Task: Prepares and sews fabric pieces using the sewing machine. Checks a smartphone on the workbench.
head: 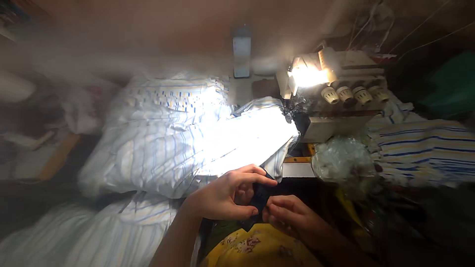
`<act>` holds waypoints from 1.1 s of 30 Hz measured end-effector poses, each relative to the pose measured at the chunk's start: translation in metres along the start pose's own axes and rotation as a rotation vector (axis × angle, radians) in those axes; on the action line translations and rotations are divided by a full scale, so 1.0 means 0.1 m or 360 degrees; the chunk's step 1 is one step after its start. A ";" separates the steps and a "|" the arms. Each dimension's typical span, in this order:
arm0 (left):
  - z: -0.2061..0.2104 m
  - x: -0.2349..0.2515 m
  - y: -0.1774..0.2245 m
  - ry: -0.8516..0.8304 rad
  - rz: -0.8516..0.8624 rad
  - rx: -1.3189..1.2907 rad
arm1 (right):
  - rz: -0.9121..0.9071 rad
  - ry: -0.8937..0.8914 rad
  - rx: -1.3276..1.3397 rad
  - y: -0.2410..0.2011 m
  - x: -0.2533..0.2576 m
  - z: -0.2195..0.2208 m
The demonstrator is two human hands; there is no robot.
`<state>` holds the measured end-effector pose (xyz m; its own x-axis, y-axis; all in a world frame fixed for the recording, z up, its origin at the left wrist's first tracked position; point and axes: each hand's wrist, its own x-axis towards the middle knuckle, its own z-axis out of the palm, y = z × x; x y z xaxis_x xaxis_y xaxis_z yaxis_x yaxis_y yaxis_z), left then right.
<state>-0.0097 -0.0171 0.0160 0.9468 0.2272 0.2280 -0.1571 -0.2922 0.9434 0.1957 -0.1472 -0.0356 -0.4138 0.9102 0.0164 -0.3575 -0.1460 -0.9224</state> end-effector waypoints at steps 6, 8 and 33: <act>0.02 0.01 0.00 -0.0055 -0.0007 -0.0031 | 0.0020 -0.0033 0.0039 -0.01 0.02 0.04; 0.02 0.02 0.00 -0.0060 -0.0003 -0.0036 | 0.0040 -0.0029 0.0040 -0.02 0.01 0.04; 0.06 0.07 0.04 -0.0004 0.0014 0.0082 | 0.0081 0.0128 0.0068 -0.08 0.07 0.11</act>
<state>-0.0015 -0.0222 0.0198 0.9461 0.2221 0.2358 -0.1510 -0.3417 0.9276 0.1862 -0.1441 -0.0239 -0.3646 0.9291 -0.0624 -0.3741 -0.2075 -0.9039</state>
